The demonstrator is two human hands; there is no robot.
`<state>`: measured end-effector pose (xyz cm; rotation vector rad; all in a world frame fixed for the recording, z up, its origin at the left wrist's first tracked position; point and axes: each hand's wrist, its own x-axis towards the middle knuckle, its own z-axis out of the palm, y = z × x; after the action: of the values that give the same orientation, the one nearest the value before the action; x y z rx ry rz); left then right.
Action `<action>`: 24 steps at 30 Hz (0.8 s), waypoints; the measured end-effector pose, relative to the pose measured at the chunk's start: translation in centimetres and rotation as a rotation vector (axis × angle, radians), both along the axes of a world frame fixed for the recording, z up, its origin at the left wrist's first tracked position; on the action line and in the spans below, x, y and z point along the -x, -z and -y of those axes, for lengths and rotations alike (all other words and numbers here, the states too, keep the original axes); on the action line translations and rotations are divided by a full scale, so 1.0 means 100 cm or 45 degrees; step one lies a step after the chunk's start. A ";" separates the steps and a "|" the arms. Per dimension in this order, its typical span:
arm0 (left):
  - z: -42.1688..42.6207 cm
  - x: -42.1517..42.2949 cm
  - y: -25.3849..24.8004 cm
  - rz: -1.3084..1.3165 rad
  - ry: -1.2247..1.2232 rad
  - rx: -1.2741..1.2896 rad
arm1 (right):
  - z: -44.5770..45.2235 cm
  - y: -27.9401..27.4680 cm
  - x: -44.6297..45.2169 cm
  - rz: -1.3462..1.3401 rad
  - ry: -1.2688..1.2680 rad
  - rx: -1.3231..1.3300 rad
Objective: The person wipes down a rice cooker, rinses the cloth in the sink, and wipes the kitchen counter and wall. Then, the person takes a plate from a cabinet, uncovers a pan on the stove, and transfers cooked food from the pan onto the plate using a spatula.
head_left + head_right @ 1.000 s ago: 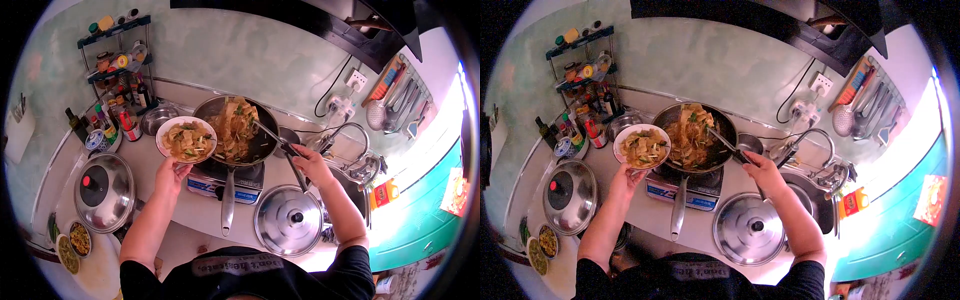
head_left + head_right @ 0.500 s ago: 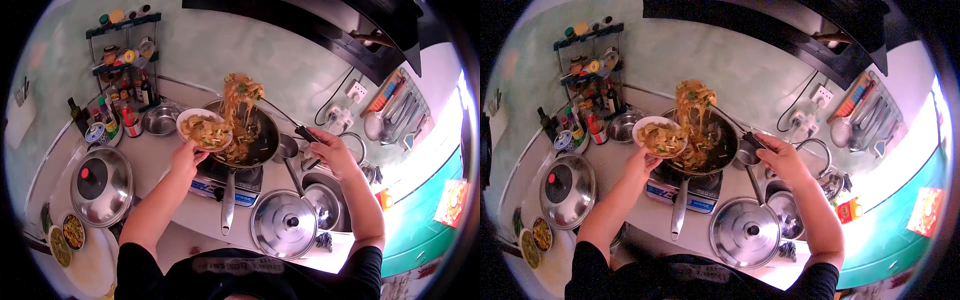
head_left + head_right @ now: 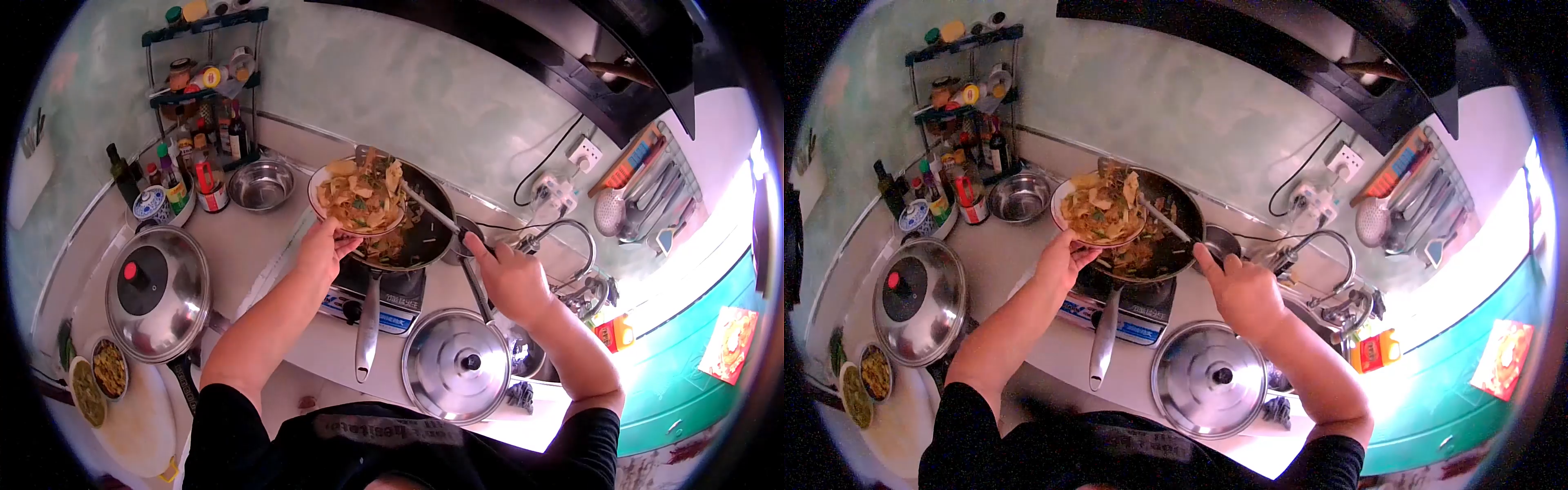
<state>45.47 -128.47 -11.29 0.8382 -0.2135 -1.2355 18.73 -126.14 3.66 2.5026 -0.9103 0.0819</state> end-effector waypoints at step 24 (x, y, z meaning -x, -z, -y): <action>-0.032 -0.033 -0.019 0.025 -0.062 0.090 | 0.086 -0.002 0.044 0.120 0.310 -0.765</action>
<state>48.72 -125.24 -9.42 0.7905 -0.2500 -1.1681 14.35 -134.79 3.82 2.9124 -1.4452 -0.1814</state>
